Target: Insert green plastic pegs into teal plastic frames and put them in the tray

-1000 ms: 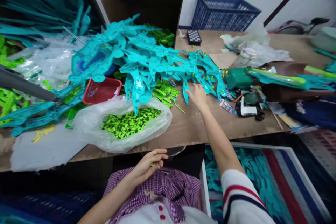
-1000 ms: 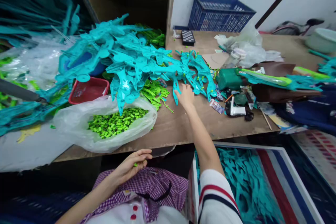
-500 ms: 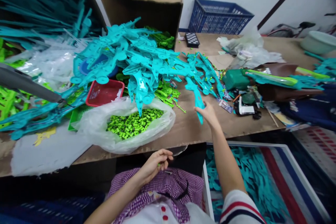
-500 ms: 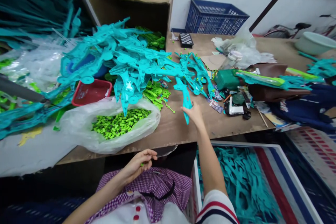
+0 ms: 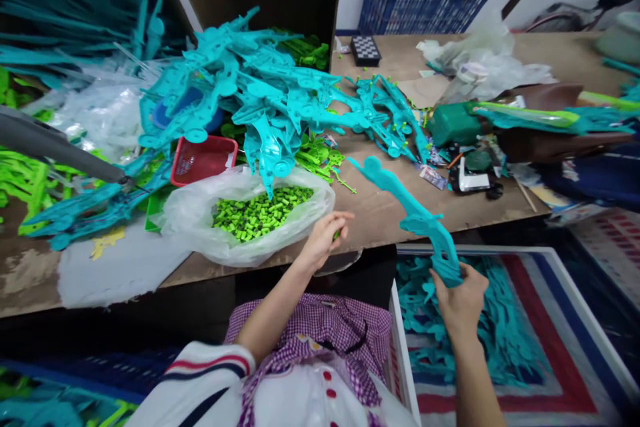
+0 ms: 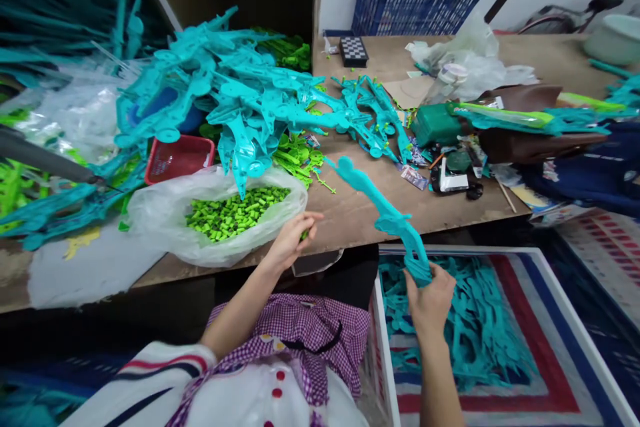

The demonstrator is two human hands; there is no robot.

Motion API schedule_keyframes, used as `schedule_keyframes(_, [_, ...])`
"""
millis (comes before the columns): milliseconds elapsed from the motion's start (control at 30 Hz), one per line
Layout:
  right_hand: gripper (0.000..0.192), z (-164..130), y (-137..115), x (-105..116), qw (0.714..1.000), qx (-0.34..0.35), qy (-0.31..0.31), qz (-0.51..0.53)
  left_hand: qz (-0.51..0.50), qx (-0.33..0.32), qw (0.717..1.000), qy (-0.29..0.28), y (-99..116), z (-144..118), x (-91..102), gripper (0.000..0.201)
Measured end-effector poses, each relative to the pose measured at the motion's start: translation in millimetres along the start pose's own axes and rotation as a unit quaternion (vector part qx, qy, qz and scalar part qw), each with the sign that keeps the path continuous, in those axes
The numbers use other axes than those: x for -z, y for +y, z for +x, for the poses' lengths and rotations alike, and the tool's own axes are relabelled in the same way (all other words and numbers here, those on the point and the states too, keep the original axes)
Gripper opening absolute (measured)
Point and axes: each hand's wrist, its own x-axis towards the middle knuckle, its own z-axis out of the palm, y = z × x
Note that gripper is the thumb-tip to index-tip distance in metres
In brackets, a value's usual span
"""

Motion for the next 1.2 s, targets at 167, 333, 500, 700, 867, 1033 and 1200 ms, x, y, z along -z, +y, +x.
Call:
schedule_keyframes(167, [0.022,46.8,47.3,-16.5,0.993,0.110,0.009,-0.051,0.234,-0.216,0.945,0.079,12.6,21.3,-15.3,0.037])
schedule_keyframes(333, [0.007,90.7,100.0,-46.4,0.987,0.135,0.065,-0.059,0.528,-0.237,0.811,0.080,-20.1,1.3,6.9,0.047])
schedule_keyframes(500, [0.010,104.4,119.1,-54.3,0.987,0.140,0.059,-0.059,0.602,-0.194,0.774,0.028,-33.6,-9.0,8.3,0.054])
schedule_keyframes(700, [0.030,129.2,56.6,-48.2,0.961,0.166,-0.173,-0.138,0.575,-0.094,0.812,0.044,-49.1,-8.1,30.0,0.032])
schedule_keyframes(867, [0.035,174.9,-34.4,-49.6,0.945,0.187,-0.267,0.012,0.587,-0.095,0.799,0.093,-61.1,-6.9,53.8,0.030])
schedule_keyframes(1033, [0.031,223.7,-160.4,-136.1,0.918,0.173,-0.280,0.222,0.548,-0.093,0.823,0.117,-67.0,-5.3,67.6,0.032])
schedule_keyframes(1200, [0.038,244.5,-209.4,-211.1,0.946,-0.030,-0.296,0.132,0.483,-0.113,0.859,0.125,-77.3,-9.7,85.6,0.032])
